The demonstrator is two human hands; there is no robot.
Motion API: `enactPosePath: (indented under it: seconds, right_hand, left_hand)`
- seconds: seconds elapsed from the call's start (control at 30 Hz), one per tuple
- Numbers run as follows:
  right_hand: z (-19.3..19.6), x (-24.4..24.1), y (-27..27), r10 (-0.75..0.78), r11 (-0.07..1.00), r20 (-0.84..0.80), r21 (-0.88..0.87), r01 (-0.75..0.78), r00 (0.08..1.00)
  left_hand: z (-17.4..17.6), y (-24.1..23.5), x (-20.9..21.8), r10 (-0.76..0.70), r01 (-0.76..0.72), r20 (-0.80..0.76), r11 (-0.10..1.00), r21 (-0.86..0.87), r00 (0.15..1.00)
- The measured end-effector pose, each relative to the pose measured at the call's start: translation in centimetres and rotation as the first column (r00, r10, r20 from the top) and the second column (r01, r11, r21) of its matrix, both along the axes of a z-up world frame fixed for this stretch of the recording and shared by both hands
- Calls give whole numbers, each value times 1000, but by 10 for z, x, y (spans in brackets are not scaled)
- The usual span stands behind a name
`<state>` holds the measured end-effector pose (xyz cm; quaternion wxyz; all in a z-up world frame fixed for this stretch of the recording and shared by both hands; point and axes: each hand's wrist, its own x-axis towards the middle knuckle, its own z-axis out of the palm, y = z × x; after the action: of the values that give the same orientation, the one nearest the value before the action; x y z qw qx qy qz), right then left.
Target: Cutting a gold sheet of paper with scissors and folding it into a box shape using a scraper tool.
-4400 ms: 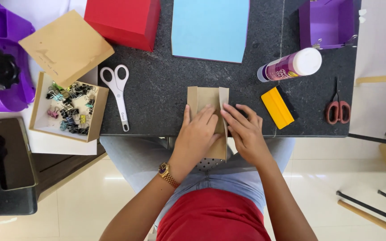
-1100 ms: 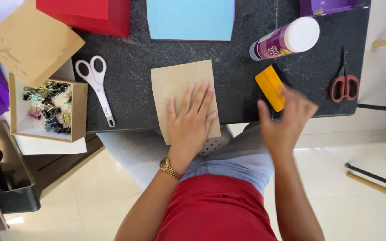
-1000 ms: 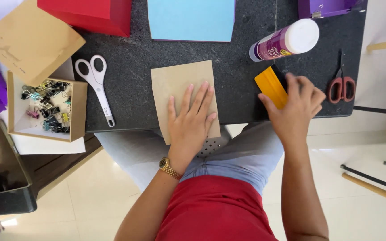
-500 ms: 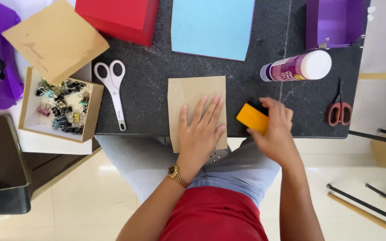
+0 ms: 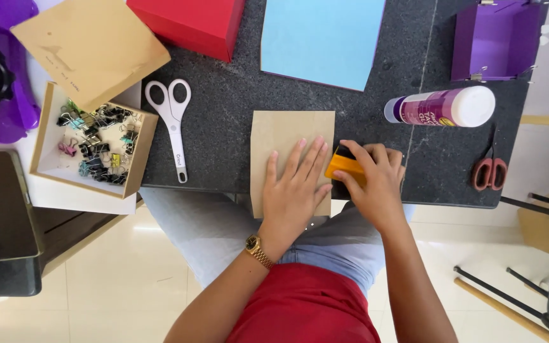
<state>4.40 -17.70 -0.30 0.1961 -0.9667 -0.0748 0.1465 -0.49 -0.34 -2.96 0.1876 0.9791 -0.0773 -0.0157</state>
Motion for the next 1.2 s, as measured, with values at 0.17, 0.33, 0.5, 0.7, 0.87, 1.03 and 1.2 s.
enactPosePath:
  seconds: [0.17, 0.33, 0.5, 0.7, 0.87, 1.03, 1.2]
  right_hand:
    - [-13, 4, 11, -27, 995, 236, 95, 4, 971]
    - [-14, -13, -4, 37, 988, 206, 137, -66, 978]
    - [0, -10, -4, 74, 982, 96, 166, -90, 993]
    - [-11, -6, 1, 10, 991, 214, 129, -38, 977]
    - [-22, 20, 10, -27, 991, 391, 128, -26, 920]
    - [-30, 33, 25, -63, 996, 506, 85, 24, 860]
    - [-27, 47, 35, -69, 998, 580, 36, 59, 812]
  left_hand:
    - [0, -1, 1, 8, -8, -6, 1000, -8, 1000]
    - [0, 0, 1, -4, 4, -1, 1000, 9, 1000]
    - [4, 0, 2, -9, 9, -14, 1000, 6, 1000]
    - [3, 0, 4, -5, 4, -41, 1000, -14, 999]
    - [2, -1, 5, -6, 5, -42, 1000, -27, 999]
    - [4, 0, 5, -1, 0, -23, 1000, -29, 1000]
    - [2, -1, 2, 4, -3, 7, 999, -44, 1000]
